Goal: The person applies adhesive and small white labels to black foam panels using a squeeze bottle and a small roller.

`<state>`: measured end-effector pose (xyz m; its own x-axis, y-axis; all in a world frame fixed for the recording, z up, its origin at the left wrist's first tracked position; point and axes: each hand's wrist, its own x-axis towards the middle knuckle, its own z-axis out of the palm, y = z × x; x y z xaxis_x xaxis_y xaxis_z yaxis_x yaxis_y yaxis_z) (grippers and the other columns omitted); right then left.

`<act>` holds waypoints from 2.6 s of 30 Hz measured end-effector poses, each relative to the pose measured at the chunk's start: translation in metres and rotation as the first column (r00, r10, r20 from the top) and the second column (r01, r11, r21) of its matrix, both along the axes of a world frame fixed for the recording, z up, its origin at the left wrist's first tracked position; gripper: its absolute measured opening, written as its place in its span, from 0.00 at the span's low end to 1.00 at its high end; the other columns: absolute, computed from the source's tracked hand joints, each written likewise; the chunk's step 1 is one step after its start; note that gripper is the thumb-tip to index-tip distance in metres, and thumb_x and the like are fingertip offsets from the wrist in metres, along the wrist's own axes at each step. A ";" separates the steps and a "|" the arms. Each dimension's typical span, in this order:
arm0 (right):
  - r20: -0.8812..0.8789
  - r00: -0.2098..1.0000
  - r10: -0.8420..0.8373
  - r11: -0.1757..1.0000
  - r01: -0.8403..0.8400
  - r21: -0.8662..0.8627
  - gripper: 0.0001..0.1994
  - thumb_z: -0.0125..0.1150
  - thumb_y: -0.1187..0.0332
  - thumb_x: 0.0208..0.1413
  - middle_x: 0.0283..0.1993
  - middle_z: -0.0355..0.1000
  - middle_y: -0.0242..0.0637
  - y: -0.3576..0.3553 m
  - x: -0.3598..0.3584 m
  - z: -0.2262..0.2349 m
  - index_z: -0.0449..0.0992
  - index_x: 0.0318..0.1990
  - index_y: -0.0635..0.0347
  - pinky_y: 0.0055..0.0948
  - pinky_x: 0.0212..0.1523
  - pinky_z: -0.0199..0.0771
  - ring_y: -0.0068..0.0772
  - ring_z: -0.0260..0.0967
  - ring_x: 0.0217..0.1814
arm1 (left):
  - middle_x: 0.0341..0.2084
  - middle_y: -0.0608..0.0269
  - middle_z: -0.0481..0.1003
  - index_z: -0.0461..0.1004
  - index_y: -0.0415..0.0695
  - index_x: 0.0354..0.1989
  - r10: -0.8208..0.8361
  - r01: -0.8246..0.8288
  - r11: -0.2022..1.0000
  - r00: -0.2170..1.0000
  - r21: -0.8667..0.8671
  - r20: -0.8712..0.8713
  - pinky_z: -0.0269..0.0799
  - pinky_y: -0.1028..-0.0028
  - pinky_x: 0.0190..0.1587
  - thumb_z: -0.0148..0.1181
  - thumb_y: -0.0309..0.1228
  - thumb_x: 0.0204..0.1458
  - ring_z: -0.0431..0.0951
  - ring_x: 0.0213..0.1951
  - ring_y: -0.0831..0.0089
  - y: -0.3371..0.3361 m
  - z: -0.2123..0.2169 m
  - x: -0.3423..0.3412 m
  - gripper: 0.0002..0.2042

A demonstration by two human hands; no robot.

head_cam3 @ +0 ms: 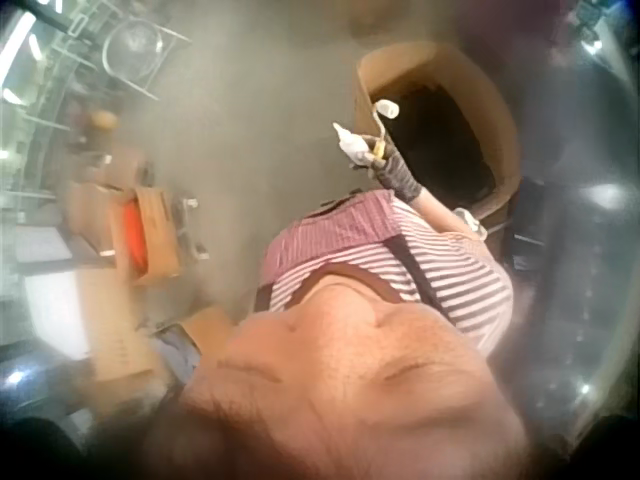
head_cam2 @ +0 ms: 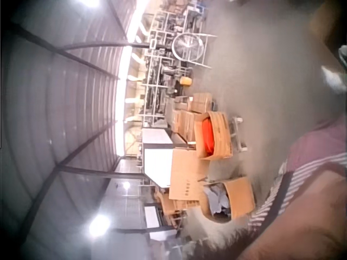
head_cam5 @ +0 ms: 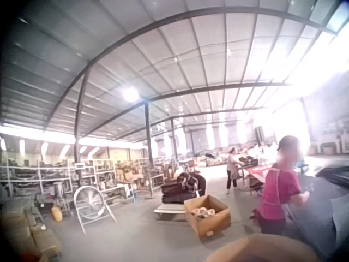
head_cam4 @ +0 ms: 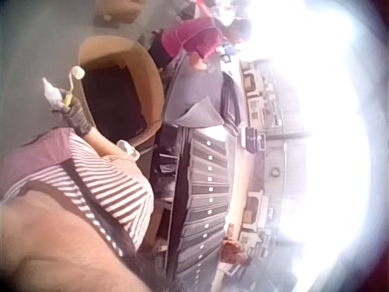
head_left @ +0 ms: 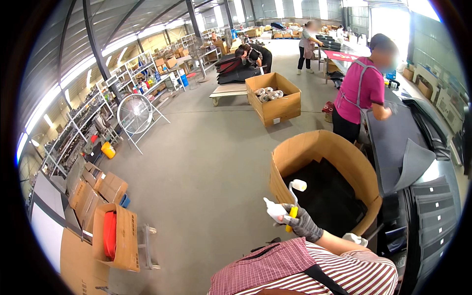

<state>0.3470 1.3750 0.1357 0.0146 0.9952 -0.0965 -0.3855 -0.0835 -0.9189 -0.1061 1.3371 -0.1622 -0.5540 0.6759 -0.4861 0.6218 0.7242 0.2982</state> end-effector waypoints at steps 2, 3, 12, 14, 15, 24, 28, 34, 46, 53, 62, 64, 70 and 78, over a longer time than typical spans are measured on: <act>0.031 0.998 0.055 0.998 -0.056 0.029 0.27 0.66 0.62 0.58 0.52 0.72 0.37 0.042 0.002 0.007 0.67 0.62 0.64 0.25 0.51 0.73 0.26 0.75 0.47 | 0.28 0.45 0.80 0.81 0.37 0.34 -0.004 0.004 1.000 1.000 -0.018 0.000 0.75 0.61 0.35 0.57 0.31 0.50 0.80 0.30 0.55 0.030 0.002 0.011 0.11; 0.027 0.996 0.084 0.995 -0.085 0.053 0.27 0.65 0.62 0.58 0.52 0.72 0.37 0.066 0.004 0.007 0.67 0.62 0.63 0.25 0.52 0.73 0.26 0.75 0.47 | 0.28 0.45 0.80 0.81 0.38 0.34 -0.005 0.005 1.000 1.000 -0.022 0.002 0.75 0.61 0.35 0.57 0.31 0.50 0.81 0.31 0.55 0.045 0.002 0.017 0.11; 0.067 0.988 0.137 0.990 -0.139 0.031 0.27 0.63 0.64 0.60 0.56 0.71 0.39 0.218 0.004 -0.001 0.65 0.64 0.64 0.31 0.57 0.73 0.30 0.72 0.53 | 0.29 0.46 0.81 0.81 0.38 0.34 -0.035 0.034 0.994 0.999 -0.106 -0.001 0.76 0.62 0.36 0.58 0.32 0.51 0.82 0.34 0.54 0.194 -0.021 0.033 0.11; 0.021 0.998 0.057 0.998 -0.057 0.027 0.27 0.64 0.64 0.59 0.56 0.70 0.40 0.251 0.005 -0.005 0.65 0.63 0.65 0.32 0.57 0.75 0.31 0.71 0.54 | 0.30 0.46 0.81 0.81 0.38 0.34 -0.070 0.068 0.990 0.998 -0.124 -0.008 0.76 0.62 0.36 0.58 0.32 0.51 0.82 0.34 0.53 0.237 -0.031 0.025 0.11; 0.023 0.998 0.054 0.998 -0.055 0.023 0.27 0.66 0.64 0.57 0.55 0.71 0.39 0.266 0.007 -0.001 0.66 0.62 0.65 0.33 0.56 0.76 0.30 0.71 0.55 | 0.30 0.46 0.81 0.81 0.38 0.34 -0.086 0.082 0.987 0.996 -0.138 -0.021 0.76 0.62 0.36 0.58 0.32 0.51 0.82 0.35 0.53 0.255 -0.035 0.015 0.10; -0.004 0.946 -0.324 0.946 0.323 -0.034 0.28 0.68 0.66 0.53 0.52 0.72 0.43 0.356 0.024 0.007 0.68 0.59 0.68 0.38 0.53 0.80 0.35 0.72 0.53 | 0.31 0.48 0.81 0.81 0.39 0.34 -0.741 0.719 0.657 0.558 -0.229 -0.374 0.76 0.63 0.38 0.59 0.33 0.52 0.82 0.36 0.53 0.485 -0.020 -0.044 0.10; -0.042 0.900 -0.434 0.901 0.433 -0.022 0.26 0.68 0.66 0.53 0.51 0.73 0.42 0.393 0.049 -0.011 0.69 0.57 0.67 0.38 0.52 0.80 0.34 0.72 0.52 | 0.27 0.48 0.79 0.79 0.37 0.31 -0.239 0.240 0.896 0.970 0.374 -0.050 0.74 0.62 0.36 0.58 0.32 0.50 0.78 0.29 0.57 0.618 0.008 0.005 0.10; -0.088 0.922 -0.378 0.925 0.380 0.008 0.26 0.67 0.65 0.54 0.50 0.73 0.41 0.469 0.091 -0.016 0.70 0.57 0.67 0.36 0.52 0.80 0.33 0.73 0.51 | 0.15 0.64 0.68 0.72 0.36 0.21 -0.068 -0.192 0.776 0.922 0.601 0.382 0.64 0.70 0.21 0.57 0.18 0.48 0.66 0.20 0.75 0.685 -0.043 0.012 0.06; -0.020 0.906 -0.424 0.906 0.424 -0.001 0.25 0.66 0.66 0.55 0.51 0.73 0.41 0.576 0.180 0.009 0.69 0.58 0.67 0.38 0.52 0.80 0.33 0.72 0.52 | 0.47 0.64 0.80 0.82 0.52 0.47 -0.950 0.713 0.302 0.171 -0.633 -0.261 0.75 0.69 0.43 0.47 0.33 0.60 0.80 0.49 0.69 0.725 -0.117 0.088 0.15; -0.014 0.783 -0.621 0.783 0.621 -0.032 0.26 0.69 0.65 0.53 0.51 0.73 0.41 0.608 0.201 -0.006 0.70 0.57 0.66 0.39 0.51 0.81 0.34 0.73 0.52 | 0.51 0.65 0.78 0.80 0.50 0.50 -0.978 0.751 0.205 0.173 -0.627 -0.112 0.74 0.63 0.51 0.49 0.34 0.59 0.78 0.53 0.66 0.841 -0.132 0.170 0.15; 0.063 0.562 -0.825 0.564 0.825 0.030 0.23 0.68 0.66 0.52 0.46 0.74 0.42 0.656 0.212 0.019 0.71 0.54 0.65 0.40 0.47 0.82 0.36 0.75 0.46 | 0.52 0.57 0.76 0.80 0.48 0.49 -0.948 0.916 0.317 0.314 -0.244 -0.052 0.73 0.64 0.54 0.46 0.34 0.60 0.75 0.55 0.59 1.011 -0.042 0.368 0.16; 0.019 0.576 -0.817 0.575 0.818 -0.020 0.23 0.69 0.66 0.52 0.44 0.75 0.42 0.667 0.209 0.017 0.71 0.53 0.64 0.38 0.45 0.82 0.36 0.76 0.42 | 0.53 0.55 0.75 0.80 0.46 0.47 -0.786 0.783 0.612 0.618 -0.113 0.025 0.72 0.64 0.54 0.48 0.34 0.59 0.74 0.56 0.59 1.038 -0.002 0.378 0.15; 0.056 0.393 -0.918 0.394 0.919 0.019 0.24 0.70 0.64 0.51 0.43 0.76 0.43 0.663 0.205 0.028 0.71 0.54 0.63 0.36 0.43 0.81 0.36 0.76 0.42 | 0.25 0.47 0.79 0.80 0.38 0.30 -0.735 0.683 0.674 0.659 0.283 0.159 0.73 0.60 0.32 0.59 0.36 0.49 0.79 0.25 0.55 1.077 -0.035 0.444 0.12; -0.012 0.352 -0.936 0.352 0.936 0.009 0.25 0.70 0.63 0.51 0.45 0.75 0.41 0.646 0.216 0.011 0.71 0.55 0.63 0.38 0.45 0.82 0.35 0.75 0.47 | 0.36 0.43 0.79 0.81 0.38 0.35 -0.785 0.785 0.619 0.618 0.022 0.041 0.75 0.57 0.43 0.55 0.37 0.50 0.80 0.40 0.47 1.058 -0.036 0.432 0.14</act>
<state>0.5626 2.0213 0.1472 0.9369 0.3384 -0.0881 -0.2105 0.3447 -0.9148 0.3261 2.3949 -0.1985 0.2086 0.8442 -0.4937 0.9401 -0.0339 0.3393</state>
